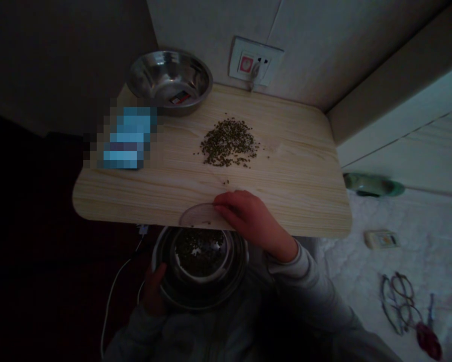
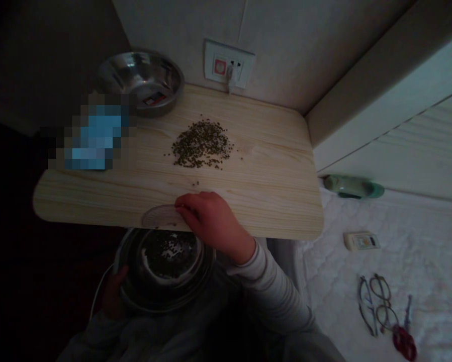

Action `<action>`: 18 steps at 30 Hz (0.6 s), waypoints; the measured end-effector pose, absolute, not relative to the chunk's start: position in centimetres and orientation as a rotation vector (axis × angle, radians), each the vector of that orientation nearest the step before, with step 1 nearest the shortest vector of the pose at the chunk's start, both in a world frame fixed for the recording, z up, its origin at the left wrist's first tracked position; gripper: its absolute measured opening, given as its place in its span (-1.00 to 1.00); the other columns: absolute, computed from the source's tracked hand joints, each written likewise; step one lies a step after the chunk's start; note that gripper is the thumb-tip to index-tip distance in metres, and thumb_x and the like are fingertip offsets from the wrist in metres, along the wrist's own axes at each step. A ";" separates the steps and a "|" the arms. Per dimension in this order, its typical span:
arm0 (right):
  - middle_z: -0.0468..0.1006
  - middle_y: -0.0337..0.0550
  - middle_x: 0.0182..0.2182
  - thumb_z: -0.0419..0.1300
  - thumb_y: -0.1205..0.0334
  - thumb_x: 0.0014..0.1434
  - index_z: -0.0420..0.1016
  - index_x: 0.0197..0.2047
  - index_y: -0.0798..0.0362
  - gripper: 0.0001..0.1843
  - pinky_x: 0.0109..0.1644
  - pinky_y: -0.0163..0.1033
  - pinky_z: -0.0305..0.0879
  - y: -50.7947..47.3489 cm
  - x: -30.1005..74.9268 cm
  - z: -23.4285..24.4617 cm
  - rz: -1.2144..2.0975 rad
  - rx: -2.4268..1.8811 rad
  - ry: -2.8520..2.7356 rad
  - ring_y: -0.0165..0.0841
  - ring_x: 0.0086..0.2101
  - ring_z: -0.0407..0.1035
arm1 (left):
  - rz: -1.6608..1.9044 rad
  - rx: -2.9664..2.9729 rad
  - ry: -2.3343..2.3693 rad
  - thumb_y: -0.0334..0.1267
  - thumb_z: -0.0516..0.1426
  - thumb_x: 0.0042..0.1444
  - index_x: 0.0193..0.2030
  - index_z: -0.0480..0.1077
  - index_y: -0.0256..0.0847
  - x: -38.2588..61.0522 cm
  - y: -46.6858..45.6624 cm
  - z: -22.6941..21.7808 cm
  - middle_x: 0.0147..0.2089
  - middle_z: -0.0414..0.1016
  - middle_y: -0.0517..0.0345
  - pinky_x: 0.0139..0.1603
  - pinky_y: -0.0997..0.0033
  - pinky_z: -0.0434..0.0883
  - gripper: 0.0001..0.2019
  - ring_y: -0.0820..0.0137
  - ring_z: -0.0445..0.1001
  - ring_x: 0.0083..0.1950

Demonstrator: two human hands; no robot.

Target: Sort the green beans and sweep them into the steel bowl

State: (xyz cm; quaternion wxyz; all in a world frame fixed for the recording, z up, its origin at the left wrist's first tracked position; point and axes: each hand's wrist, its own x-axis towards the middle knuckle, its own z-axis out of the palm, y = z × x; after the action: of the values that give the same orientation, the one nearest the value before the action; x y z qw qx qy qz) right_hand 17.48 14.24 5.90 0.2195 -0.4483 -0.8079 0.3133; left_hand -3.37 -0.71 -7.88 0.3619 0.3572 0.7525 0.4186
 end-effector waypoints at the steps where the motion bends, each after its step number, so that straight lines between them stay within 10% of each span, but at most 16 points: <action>1: 0.47 -0.18 -0.39 -0.03 0.22 0.13 0.39 -0.26 0.03 -0.80 -0.23 -0.29 0.17 14.1 17.5 5.9 0.868 -1.228 -2.246 -0.41 -0.34 0.31 | 1.084 0.910 1.959 0.02 0.00 -0.16 -0.25 0.40 -0.12 -3.3 -0.6 -7.6 -0.27 0.43 0.06 0.02 0.09 0.20 -0.62 0.14 0.30 -0.02; 18: 0.46 -0.19 -0.41 -0.01 0.23 0.12 0.37 -0.27 0.06 -0.83 -0.24 -0.32 0.19 12.0 19.1 6.2 0.966 -1.196 -2.172 -0.44 -0.35 0.31 | 1.170 0.889 1.876 0.06 0.11 -0.32 -0.44 0.41 -0.10 -3.5 -1.1 -8.0 -0.30 0.42 0.04 0.07 0.06 0.11 -0.66 0.06 0.23 0.03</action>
State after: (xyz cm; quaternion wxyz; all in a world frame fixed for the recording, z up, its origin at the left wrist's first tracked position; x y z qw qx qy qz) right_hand 19.06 11.96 6.25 0.2382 -0.4364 -0.7928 0.3526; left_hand -3.49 -1.06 -8.05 0.3702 0.3466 0.7314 0.4559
